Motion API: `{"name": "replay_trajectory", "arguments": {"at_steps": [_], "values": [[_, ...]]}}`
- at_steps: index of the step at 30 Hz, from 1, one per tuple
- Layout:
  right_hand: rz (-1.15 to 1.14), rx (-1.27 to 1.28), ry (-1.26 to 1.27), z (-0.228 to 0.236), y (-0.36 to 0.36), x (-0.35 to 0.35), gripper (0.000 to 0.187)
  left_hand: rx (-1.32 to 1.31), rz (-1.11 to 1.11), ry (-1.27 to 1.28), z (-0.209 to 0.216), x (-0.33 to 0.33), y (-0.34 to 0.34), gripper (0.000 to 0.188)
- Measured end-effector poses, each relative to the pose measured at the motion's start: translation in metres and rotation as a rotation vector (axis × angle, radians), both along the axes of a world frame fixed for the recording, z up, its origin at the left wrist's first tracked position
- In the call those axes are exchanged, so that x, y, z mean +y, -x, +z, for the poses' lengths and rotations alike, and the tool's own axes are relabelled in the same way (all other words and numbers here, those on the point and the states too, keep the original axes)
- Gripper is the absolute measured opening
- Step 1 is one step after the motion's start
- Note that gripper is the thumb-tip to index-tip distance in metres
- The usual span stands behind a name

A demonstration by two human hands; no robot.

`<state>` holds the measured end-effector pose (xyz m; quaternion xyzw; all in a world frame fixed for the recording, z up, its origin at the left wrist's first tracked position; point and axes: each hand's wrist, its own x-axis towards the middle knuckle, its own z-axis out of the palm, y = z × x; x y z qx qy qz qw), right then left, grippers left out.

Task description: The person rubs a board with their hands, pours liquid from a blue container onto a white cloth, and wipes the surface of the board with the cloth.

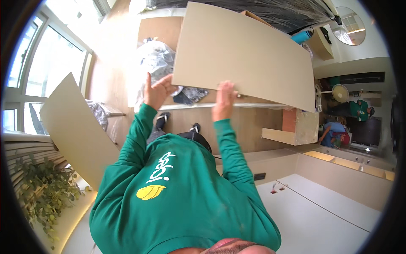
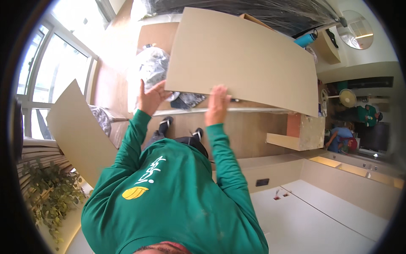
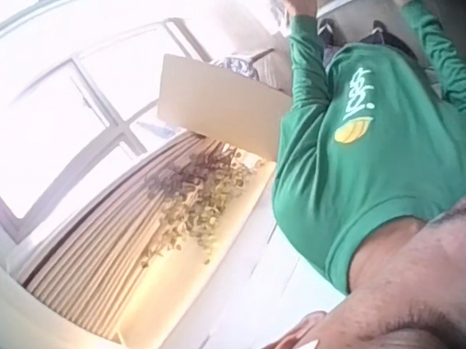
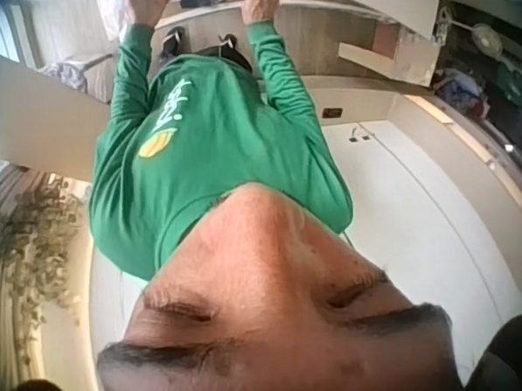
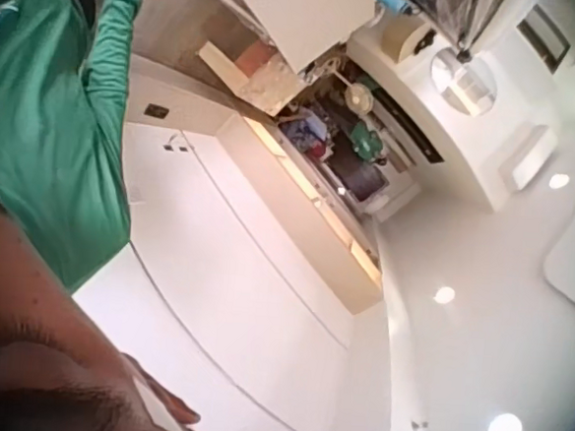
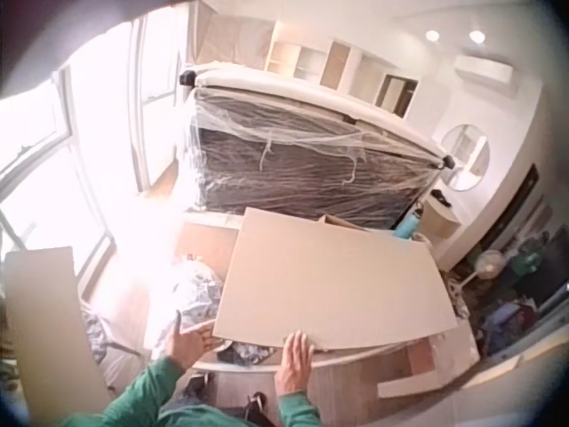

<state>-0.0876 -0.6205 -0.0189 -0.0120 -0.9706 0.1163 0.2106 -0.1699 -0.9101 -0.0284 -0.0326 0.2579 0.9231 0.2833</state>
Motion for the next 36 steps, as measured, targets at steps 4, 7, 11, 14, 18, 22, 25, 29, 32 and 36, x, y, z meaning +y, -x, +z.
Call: {"name": "replay_trajectory", "arguments": {"at_steps": [4, 7, 11, 14, 18, 22, 25, 29, 32, 36], "values": [[0.247, -0.090, -0.002, 0.018, 0.029, -0.139, 0.057, -0.119, -0.076, -0.121, 0.000, -0.004, 0.006, 0.117], [0.191, -0.056, -0.003, 0.007, 0.020, -0.084, 0.060, -0.107, -0.187, -0.193, 0.013, -0.013, 0.015, 0.119], [-0.235, 0.006, -0.108, 0.010, 0.007, 0.001, 0.060, -0.182, -0.287, -0.223, 0.013, -0.016, 0.024, 0.121], [-0.110, 0.020, -0.051, -0.005, 0.016, -0.071, 0.063, -0.239, -0.320, -0.284, 0.009, -0.019, 0.025, 0.121], [0.084, -0.108, 0.039, 0.020, 0.025, -0.172, 0.068, -0.245, -0.320, -0.284, 0.001, -0.026, 0.030, 0.121], [-0.233, -0.067, -0.145, 0.014, 0.006, -0.036, 0.067, -0.212, -0.397, -0.293, 0.002, -0.027, 0.033, 0.124], [-0.312, -0.020, -0.109, 0.012, 0.003, -0.029, 0.067, -0.253, -0.388, -0.250, 0.012, -0.025, 0.034, 0.118], [0.177, -0.125, 0.078, 0.021, 0.024, -0.173, 0.060, -0.241, -0.368, -0.243, 0.009, -0.032, 0.035, 0.118], [0.107, -0.092, -0.016, 0.015, 0.020, -0.111, 0.060, -0.216, -0.376, -0.250, 0.011, -0.031, 0.035, 0.123], [-0.194, -0.035, -0.170, 0.009, 0.001, -0.024, 0.063, -0.206, -0.402, -0.244, 0.018, -0.024, 0.036, 0.119]]}}
